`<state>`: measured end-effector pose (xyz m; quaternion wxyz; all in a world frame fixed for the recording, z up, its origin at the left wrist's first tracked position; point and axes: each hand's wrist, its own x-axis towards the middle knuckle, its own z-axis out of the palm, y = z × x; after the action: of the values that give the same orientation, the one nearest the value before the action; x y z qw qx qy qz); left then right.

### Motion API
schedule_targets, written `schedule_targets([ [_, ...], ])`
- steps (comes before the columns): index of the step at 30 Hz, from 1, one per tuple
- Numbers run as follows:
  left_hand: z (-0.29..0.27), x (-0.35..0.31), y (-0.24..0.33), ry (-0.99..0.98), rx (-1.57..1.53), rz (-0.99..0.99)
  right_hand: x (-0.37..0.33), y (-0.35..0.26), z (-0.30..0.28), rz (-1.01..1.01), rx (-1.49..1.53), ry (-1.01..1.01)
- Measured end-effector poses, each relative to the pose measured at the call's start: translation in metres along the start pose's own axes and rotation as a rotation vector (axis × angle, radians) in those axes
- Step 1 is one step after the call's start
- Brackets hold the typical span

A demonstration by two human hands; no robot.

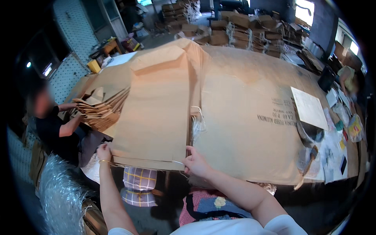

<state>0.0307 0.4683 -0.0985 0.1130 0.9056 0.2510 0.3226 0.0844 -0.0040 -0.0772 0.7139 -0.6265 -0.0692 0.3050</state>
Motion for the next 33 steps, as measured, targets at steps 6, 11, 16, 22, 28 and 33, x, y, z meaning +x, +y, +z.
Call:
schedule_targets([
  [6,-0.059,-0.133,0.166,0.15,-0.253,0.186,-0.11,0.027,-0.084,-0.058,-0.244,-0.466],
  [11,-0.04,-0.246,0.292,-0.65,-0.44,0.659,-0.227,0.076,-0.167,0.097,-0.362,0.215],
  [16,0.014,-0.275,0.387,-1.346,-0.655,0.965,-0.317,0.115,-0.196,0.395,-0.919,0.55],
  [22,0.091,-0.354,0.486,-1.734,-0.564,0.909,-0.36,0.16,-0.181,0.471,-0.741,0.611],
  [28,0.151,-0.423,0.527,-1.705,-0.585,0.934,-0.328,0.197,-0.217,0.254,0.043,0.579],
  [33,0.149,-0.467,0.528,-2.218,-0.881,0.52,-0.295,0.165,-0.229,0.206,0.502,0.863],
])
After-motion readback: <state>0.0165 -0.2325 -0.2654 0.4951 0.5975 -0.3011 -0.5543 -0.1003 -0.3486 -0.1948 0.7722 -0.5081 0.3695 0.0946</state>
